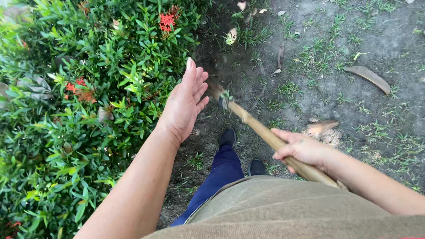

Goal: The person sweeps dry leaves and debris across a dirt ground using a long-handled broom made of twigs, moving along a garden border with red flowers.

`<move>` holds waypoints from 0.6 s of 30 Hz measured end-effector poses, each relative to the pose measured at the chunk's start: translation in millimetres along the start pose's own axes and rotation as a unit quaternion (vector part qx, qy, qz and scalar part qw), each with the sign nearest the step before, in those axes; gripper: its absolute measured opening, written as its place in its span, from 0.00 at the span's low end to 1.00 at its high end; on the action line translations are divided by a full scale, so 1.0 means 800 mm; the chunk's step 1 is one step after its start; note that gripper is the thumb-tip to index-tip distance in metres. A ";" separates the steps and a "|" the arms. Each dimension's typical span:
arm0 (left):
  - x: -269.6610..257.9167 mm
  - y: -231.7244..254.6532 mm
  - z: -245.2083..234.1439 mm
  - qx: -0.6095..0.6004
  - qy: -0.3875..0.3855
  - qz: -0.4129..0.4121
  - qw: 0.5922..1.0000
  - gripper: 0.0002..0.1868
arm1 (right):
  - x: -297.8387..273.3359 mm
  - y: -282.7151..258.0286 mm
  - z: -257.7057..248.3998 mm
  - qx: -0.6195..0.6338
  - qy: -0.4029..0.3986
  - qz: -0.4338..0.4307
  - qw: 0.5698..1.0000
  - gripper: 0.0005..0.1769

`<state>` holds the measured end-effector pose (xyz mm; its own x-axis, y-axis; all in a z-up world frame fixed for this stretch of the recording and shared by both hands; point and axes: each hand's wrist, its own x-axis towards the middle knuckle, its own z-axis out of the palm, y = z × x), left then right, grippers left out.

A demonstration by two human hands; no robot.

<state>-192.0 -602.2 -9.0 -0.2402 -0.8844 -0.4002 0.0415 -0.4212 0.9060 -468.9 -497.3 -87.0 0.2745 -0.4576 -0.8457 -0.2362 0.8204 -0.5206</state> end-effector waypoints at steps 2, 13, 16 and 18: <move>0.008 0.004 -0.010 -0.005 -0.001 -0.003 1.000 0.58 | 0.003 0.012 -0.009 0.008 -0.004 -0.002 1.000 0.50; 0.087 0.017 -0.043 -0.030 -0.044 -0.013 0.998 0.59 | -0.044 0.026 -0.203 0.146 0.162 -0.098 0.971 0.39; 0.112 0.029 -0.047 -0.024 -0.063 -0.003 0.998 0.60 | -0.037 -0.027 -0.184 0.140 0.144 -0.129 0.971 0.35; 0.125 0.036 -0.055 -0.025 -0.065 -0.008 0.998 0.59 | -0.016 -0.069 -0.143 0.136 0.149 -0.113 0.973 0.41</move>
<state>-172.5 -711.6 -29.0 -0.3645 -0.8450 -0.3913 0.0835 -0.4481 0.8901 -566.3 -576.0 -61.0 -0.0015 -0.6835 -0.7300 0.0645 0.7284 -0.6821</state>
